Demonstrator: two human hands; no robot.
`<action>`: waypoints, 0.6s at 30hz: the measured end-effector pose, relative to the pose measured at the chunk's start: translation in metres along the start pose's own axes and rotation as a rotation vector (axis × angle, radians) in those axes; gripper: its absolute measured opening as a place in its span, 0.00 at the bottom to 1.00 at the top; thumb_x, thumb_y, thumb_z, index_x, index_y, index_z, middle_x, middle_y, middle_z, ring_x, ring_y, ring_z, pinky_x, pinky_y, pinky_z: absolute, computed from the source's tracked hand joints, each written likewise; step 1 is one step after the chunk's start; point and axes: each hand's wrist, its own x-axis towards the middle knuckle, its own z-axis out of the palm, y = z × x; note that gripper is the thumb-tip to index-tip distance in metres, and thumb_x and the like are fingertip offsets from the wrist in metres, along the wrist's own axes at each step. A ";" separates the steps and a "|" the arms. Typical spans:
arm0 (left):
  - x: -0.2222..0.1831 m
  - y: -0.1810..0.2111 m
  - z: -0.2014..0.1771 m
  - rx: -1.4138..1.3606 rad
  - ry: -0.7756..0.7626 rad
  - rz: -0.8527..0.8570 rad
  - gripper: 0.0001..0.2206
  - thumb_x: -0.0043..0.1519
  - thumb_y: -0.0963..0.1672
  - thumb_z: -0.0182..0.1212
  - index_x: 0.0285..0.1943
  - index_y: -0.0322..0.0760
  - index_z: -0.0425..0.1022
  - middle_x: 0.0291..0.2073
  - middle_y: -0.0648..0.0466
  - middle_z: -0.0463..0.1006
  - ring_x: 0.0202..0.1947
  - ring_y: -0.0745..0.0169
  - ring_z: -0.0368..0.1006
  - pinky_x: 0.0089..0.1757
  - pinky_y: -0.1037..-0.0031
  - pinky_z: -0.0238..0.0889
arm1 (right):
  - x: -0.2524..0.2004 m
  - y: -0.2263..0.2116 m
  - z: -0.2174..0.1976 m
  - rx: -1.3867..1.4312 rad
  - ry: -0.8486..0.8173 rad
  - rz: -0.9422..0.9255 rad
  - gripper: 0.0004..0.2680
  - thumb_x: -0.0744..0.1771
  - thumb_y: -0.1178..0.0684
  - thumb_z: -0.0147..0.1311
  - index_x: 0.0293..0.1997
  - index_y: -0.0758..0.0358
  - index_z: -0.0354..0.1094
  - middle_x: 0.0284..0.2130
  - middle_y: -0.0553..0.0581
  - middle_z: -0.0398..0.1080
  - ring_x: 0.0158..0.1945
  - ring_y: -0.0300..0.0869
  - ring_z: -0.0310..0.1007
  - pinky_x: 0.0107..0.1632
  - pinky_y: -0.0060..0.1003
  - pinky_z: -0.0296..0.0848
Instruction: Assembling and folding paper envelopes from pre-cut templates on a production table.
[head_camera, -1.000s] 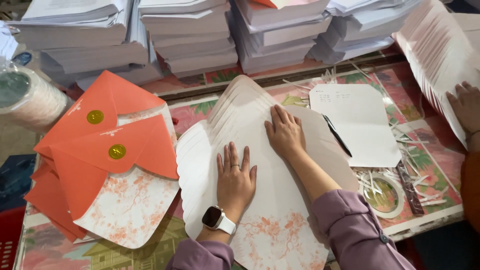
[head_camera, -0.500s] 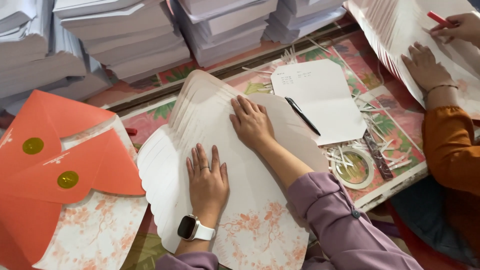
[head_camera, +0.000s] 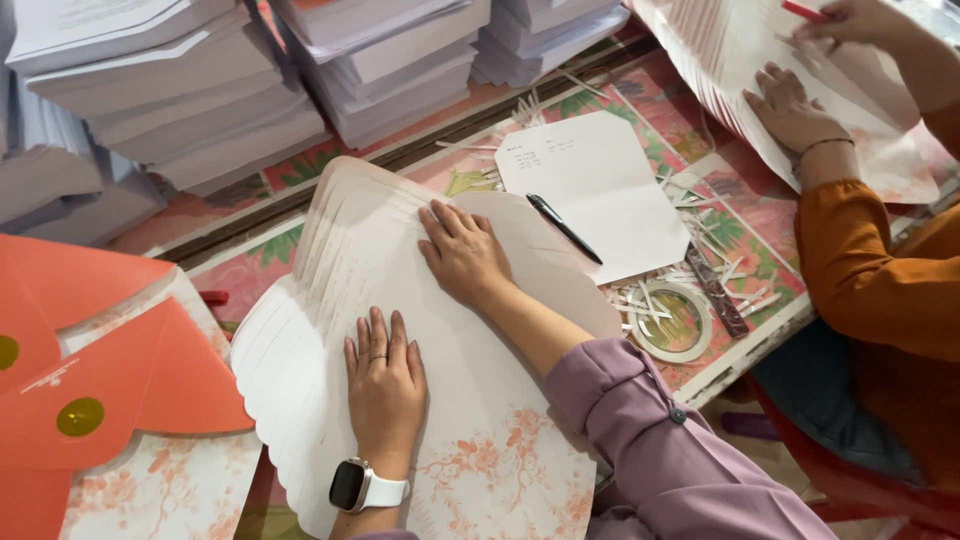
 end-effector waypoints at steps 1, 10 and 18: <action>0.000 0.000 0.001 -0.004 -0.002 0.008 0.19 0.64 0.44 0.46 0.63 0.33 0.65 0.63 0.39 0.63 0.64 0.42 0.59 0.61 0.57 0.48 | 0.000 0.000 0.003 -0.004 0.002 0.009 0.18 0.68 0.43 0.35 0.63 0.58 0.57 0.61 0.58 0.59 0.64 0.46 0.56 0.58 0.44 0.54; 0.000 0.001 0.000 -0.022 0.036 0.065 0.16 0.64 0.42 0.47 0.60 0.32 0.69 0.60 0.45 0.68 0.61 0.43 0.63 0.59 0.61 0.54 | -0.002 0.000 0.004 -0.029 0.113 -0.026 0.17 0.68 0.44 0.38 0.61 0.58 0.60 0.59 0.58 0.62 0.61 0.46 0.60 0.55 0.43 0.59; -0.001 0.003 -0.004 -0.090 0.063 0.139 0.15 0.60 0.38 0.52 0.56 0.29 0.72 0.54 0.43 0.73 0.56 0.49 0.69 0.57 0.65 0.60 | 0.001 -0.004 0.000 0.012 0.018 -0.016 0.17 0.68 0.44 0.36 0.60 0.60 0.59 0.60 0.59 0.61 0.62 0.48 0.59 0.58 0.45 0.55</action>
